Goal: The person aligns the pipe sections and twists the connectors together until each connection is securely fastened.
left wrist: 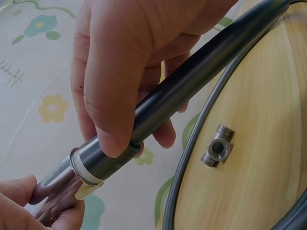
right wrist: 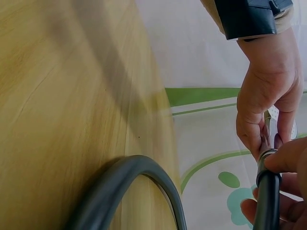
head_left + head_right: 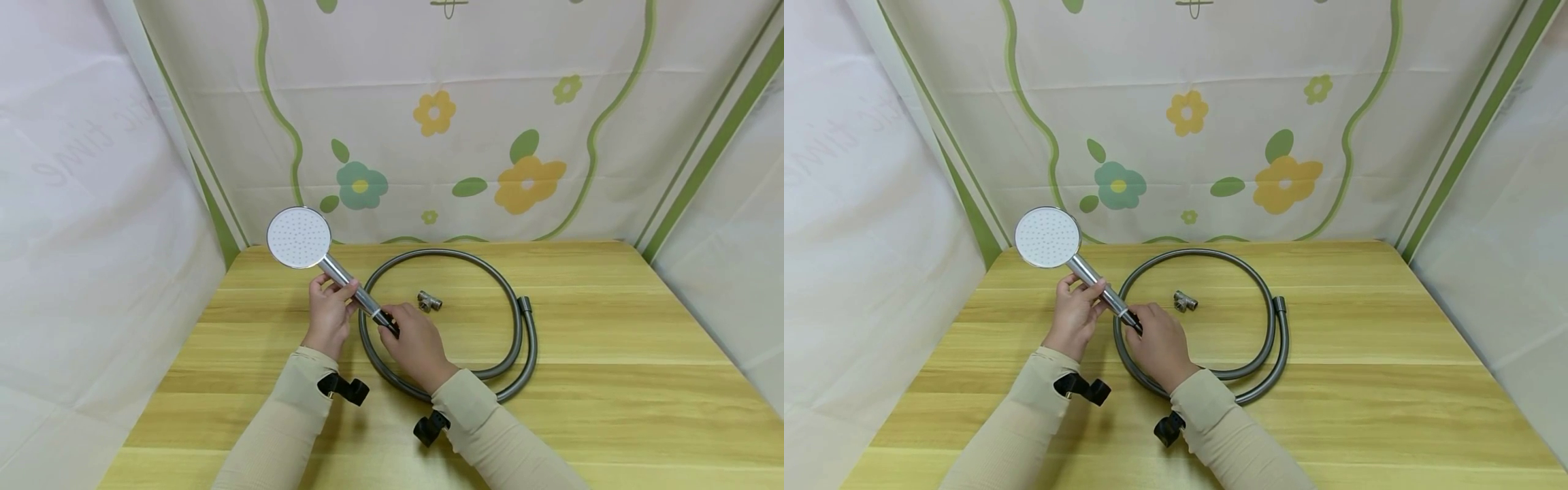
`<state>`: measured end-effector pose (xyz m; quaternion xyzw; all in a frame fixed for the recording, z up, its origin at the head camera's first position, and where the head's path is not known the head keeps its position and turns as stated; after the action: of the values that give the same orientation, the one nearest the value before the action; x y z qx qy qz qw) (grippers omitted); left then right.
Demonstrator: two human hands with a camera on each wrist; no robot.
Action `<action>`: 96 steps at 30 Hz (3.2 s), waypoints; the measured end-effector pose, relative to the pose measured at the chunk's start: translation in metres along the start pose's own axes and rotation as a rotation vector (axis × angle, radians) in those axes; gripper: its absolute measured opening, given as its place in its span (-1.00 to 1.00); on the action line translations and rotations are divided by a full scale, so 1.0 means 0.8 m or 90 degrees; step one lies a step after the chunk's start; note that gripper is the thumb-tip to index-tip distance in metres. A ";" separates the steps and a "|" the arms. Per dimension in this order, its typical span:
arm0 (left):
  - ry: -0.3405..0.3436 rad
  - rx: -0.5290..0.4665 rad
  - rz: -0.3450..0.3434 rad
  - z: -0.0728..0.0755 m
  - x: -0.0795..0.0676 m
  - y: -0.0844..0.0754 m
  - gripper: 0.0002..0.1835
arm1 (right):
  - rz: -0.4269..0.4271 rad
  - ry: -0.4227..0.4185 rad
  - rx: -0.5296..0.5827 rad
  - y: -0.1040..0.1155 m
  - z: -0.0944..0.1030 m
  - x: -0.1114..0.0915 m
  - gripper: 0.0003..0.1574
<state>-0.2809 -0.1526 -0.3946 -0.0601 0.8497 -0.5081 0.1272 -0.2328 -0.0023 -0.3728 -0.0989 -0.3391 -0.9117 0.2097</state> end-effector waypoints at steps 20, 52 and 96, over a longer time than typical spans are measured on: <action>0.000 -0.009 -0.011 0.001 0.002 -0.001 -0.43 | -0.018 0.031 0.019 -0.004 -0.006 0.004 -0.59; 0.013 0.007 0.017 0.012 0.011 0.004 -0.41 | -0.099 0.152 0.197 -0.019 -0.034 0.013 -0.58; 0.008 0.009 -0.003 0.010 0.006 0.001 -0.44 | -0.125 0.158 0.263 -0.023 -0.029 0.008 -0.54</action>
<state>-0.2830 -0.1598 -0.3996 -0.0583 0.8468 -0.5147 0.1212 -0.2479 -0.0074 -0.3985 0.0920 -0.4975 -0.8444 0.1763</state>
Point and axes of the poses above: each hand's wrist, its own x-axis towards the middle knuckle, its own z-axis out of the back of the hand, y = z × x, the point moved 10 cm from there along x, towards the middle knuckle, and after that the axes turned 4 degrees about y, right-handed, at the moved point
